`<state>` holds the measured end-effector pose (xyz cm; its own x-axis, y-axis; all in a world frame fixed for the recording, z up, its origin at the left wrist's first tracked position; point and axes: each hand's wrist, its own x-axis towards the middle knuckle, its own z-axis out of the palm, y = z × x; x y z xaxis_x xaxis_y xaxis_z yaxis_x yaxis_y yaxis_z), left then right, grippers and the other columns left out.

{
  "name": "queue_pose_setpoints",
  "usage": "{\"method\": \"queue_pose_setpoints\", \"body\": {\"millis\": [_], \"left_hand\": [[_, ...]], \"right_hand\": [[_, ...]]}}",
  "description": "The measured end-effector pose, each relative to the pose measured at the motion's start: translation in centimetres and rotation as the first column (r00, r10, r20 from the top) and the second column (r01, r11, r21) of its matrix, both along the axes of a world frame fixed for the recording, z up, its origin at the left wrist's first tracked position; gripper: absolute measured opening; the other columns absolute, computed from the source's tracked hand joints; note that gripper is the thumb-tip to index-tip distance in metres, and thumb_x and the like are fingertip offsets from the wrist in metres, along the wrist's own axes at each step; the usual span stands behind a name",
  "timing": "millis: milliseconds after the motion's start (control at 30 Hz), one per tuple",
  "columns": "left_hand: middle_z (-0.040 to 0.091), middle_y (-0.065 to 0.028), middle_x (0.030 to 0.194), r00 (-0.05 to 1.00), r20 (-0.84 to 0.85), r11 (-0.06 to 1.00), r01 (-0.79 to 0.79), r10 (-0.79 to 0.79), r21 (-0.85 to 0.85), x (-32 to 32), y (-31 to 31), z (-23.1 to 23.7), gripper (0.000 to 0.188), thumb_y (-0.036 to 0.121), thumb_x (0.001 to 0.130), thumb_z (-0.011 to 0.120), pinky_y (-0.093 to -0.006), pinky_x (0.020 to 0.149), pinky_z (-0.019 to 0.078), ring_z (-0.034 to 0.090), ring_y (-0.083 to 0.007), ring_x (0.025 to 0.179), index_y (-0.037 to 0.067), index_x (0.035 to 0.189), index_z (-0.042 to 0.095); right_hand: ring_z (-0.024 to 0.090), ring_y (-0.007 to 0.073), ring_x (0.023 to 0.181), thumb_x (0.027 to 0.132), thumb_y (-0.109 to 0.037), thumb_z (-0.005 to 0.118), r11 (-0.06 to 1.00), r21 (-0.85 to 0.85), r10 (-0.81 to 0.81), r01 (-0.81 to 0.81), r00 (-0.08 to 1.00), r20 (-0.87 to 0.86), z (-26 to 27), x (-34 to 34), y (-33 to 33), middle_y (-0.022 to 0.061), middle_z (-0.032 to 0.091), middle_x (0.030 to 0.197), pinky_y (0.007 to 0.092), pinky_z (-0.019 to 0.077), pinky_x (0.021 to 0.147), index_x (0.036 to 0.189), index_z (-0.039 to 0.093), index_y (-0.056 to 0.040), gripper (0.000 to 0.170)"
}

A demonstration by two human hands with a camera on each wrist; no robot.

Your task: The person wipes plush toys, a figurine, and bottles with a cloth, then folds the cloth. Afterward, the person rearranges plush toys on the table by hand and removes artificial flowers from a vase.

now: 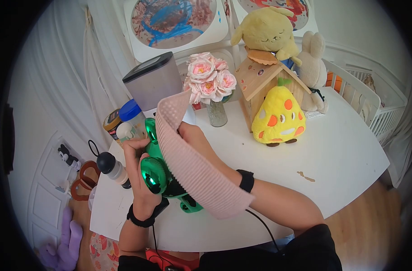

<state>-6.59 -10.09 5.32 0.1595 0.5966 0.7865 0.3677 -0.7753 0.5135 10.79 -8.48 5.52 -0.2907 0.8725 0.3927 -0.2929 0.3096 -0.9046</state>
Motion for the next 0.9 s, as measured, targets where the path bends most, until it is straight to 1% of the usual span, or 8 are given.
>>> {"method": "queue_pose_setpoints", "body": {"millis": [267, 300, 433, 500, 533, 733, 800, 900], "left_hand": [[0.054, -0.0166, 0.105, 0.996, 0.091, 1.000, 0.026, -0.025, -0.012, 0.6, -0.3, 0.2, 0.020, 0.006, 0.096, 0.047, -0.0349, 0.083, 0.0466, 0.056, -0.0255, 0.090, -0.004, 0.114, 0.049], [0.054, -0.0169, 0.104, 0.996, 0.089, 0.999, 0.020, -0.017, -0.034, 0.7, -0.5, 0.4, 0.020, 0.005, 0.096, 0.046, -0.0349, 0.082, 0.0468, 0.056, -0.0254, 0.089, -0.004, 0.114, 0.049], [0.055, -0.0182, 0.103, 0.996, 0.093, 0.996, -0.006, 0.015, -0.092, 0.7, -0.5, -0.1, 0.020, 0.003, 0.096, 0.045, -0.0351, 0.082, 0.0473, 0.057, -0.0255, 0.090, -0.005, 0.114, 0.050], [0.055, -0.0186, 0.104, 0.997, 0.081, 0.997, -0.010, 0.017, -0.076, 0.6, -0.5, -0.3, 0.020, 0.003, 0.096, 0.045, -0.0353, 0.082, 0.0473, 0.057, -0.0261, 0.089, -0.005, 0.115, 0.049], [0.055, -0.0190, 0.104, 0.998, 0.067, 0.999, -0.015, 0.019, -0.049, 0.6, -0.4, -0.3, 0.021, 0.003, 0.096, 0.046, -0.0355, 0.083, 0.0472, 0.057, -0.0267, 0.089, -0.004, 0.115, 0.049], [0.054, -0.0195, 0.103, 1.000, 0.023, 0.999, -0.021, 0.020, 0.041, 0.5, -0.4, -0.1, 0.024, 0.006, 0.096, 0.047, -0.0362, 0.085, 0.0461, 0.057, -0.0290, 0.090, -0.004, 0.117, 0.047], [0.054, -0.0194, 0.103, 0.999, 0.019, 0.998, -0.045, 0.044, 0.054, 0.5, -0.2, 0.0, 0.023, 0.006, 0.096, 0.047, -0.0363, 0.084, 0.0459, 0.057, -0.0286, 0.089, -0.004, 0.117, 0.047], [0.054, -0.0188, 0.102, 0.998, 0.020, 0.996, -0.062, 0.061, 0.062, 0.7, -0.3, -0.1, 0.023, 0.007, 0.097, 0.047, -0.0363, 0.081, 0.0455, 0.056, -0.0275, 0.087, -0.004, 0.116, 0.047]], "right_hand": [[0.062, 0.0114, 0.095, 0.100, -0.019, 0.064, 0.866, -0.291, 0.332, -0.406, 0.903, -0.272, -12.6, 2.1, -1.6, 0.0045, 0.064, 0.112, 0.0228, 0.0514, 0.079, 0.118, 0.059, 0.0005, 0.027], [0.057, 0.0157, 0.107, 0.092, -0.019, 0.072, 0.990, 0.096, 0.119, -0.106, 0.982, -0.147, -13.8, -0.1, -1.1, 0.0100, 0.060, 0.118, 0.0354, 0.0490, 0.094, 0.131, 0.050, 0.0002, 0.049], [0.057, 0.0241, 0.112, 0.087, -0.022, 0.078, 0.980, 0.188, -0.107, 0.060, 0.963, 0.248, -8.2, -0.9, -6.0, 0.0127, 0.058, 0.118, 0.0388, 0.0457, 0.100, 0.138, 0.046, 0.0013, 0.064], [0.054, 0.0352, 0.117, 0.086, -0.027, 0.077, 0.625, 0.597, -0.628, 0.503, 0.778, 0.001, -5.3, -2.2, -5.9, 0.0171, 0.057, 0.122, 0.0425, 0.0410, 0.105, 0.140, 0.046, 0.0015, 0.068], [0.054, 0.0352, 0.117, 0.086, -0.027, 0.077, 0.623, 0.597, -0.629, 0.506, 0.778, -0.003, -4.1, -2.2, -5.8, 0.0171, 0.057, 0.122, 0.0425, 0.0410, 0.105, 0.140, 0.046, 0.0015, 0.068], [0.057, 0.0332, 0.119, 0.094, -0.024, 0.070, 0.788, 0.534, -0.347, 0.307, 0.938, -0.028, -2.7, -1.7, -1.9, 0.0200, 0.059, 0.129, 0.0423, 0.0418, 0.104, 0.134, 0.053, 0.0034, 0.052], [0.063, 0.0252, 0.108, 0.098, -0.019, 0.064, 0.973, 0.152, -0.152, 0.171, 0.980, -0.129, -0.2, -1.7, -0.9, 0.0159, 0.065, 0.118, 0.0354, 0.0482, 0.095, 0.132, 0.053, 0.0032, 0.042], [0.065, 0.0197, 0.100, 0.100, -0.015, 0.059, 0.981, 0.080, -0.166, 0.177, 0.977, -0.131, -0.2, -1.8, -1.2, 0.0135, 0.068, 0.110, 0.0303, 0.0503, 0.088, 0.128, 0.055, 0.0026, 0.033]]}}
